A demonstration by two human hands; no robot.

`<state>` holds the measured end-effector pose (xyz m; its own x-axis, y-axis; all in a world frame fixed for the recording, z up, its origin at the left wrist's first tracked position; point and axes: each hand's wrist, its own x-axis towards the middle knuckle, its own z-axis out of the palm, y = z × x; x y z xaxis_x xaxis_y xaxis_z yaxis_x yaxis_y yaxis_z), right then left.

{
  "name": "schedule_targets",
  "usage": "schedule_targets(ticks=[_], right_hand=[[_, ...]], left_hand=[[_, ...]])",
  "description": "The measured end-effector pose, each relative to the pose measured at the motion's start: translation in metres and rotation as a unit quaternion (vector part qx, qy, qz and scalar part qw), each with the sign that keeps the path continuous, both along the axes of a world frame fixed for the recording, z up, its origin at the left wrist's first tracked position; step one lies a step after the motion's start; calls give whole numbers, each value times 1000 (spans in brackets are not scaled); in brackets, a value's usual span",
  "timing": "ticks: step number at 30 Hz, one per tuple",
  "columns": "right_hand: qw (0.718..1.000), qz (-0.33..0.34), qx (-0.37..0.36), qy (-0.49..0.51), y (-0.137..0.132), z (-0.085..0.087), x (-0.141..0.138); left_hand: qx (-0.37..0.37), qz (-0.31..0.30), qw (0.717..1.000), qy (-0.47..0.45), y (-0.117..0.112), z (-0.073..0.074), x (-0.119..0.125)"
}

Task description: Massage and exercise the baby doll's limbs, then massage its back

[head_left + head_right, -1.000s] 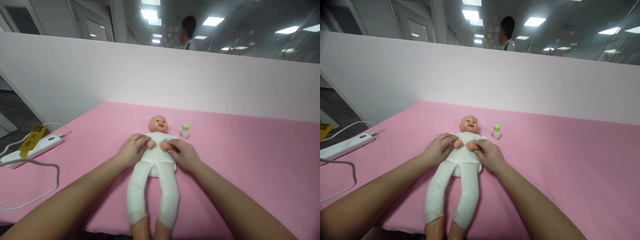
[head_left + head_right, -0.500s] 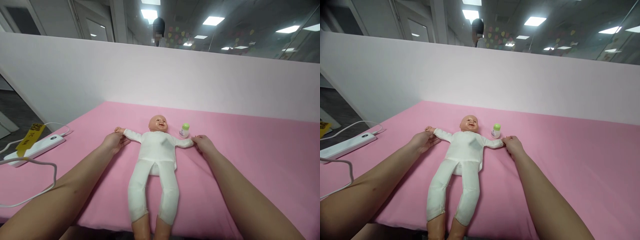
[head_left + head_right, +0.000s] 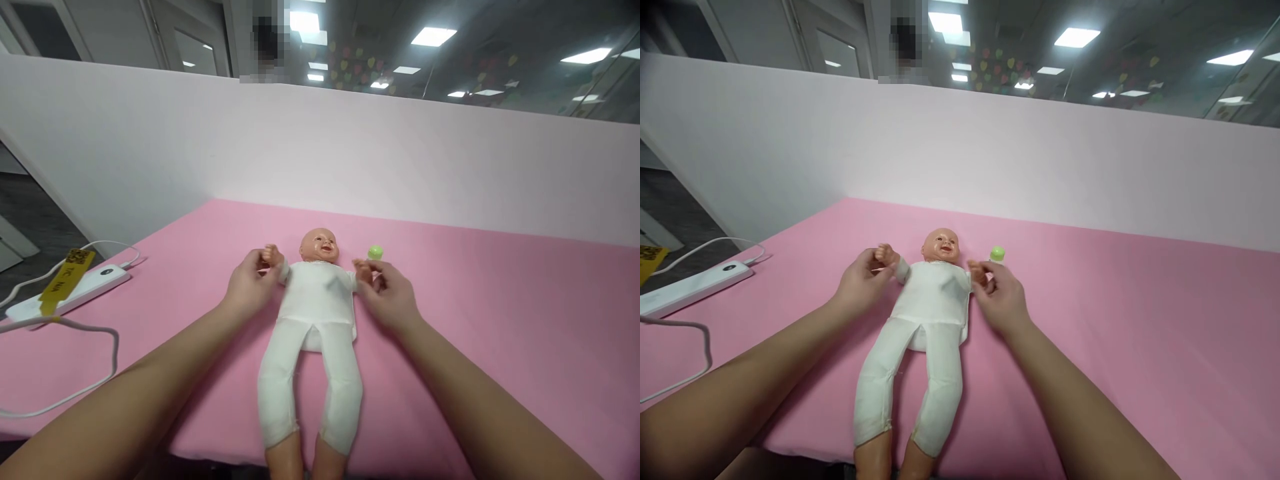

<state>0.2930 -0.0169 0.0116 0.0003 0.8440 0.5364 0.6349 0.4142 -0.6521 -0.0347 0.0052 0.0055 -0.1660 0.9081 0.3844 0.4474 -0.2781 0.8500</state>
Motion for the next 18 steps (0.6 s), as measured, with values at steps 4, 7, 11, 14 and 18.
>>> schedule_targets(ticks=[4, 7, 11, 14, 18], right_hand=[[980, 121, 49, -148, -13, -2, -26], [961, 153, 68, -219, -13, -5, -31], [954, 160, 70, -244, -14, -8, -32], [972, 147, 49, -175, -14, -10, -31], [999, 18, -13, 27, -3, -12, -19]], left_hand=[[94, -88, 958, 255, -18, 7, 18], [113, -151, 914, 360, -17, 7, 22], [90, -181, 900, 387, -14, 7, 24], [67, -146, 928, 337, -16, 8, 24], [8, -46, 977, 206, -15, 7, 17]])
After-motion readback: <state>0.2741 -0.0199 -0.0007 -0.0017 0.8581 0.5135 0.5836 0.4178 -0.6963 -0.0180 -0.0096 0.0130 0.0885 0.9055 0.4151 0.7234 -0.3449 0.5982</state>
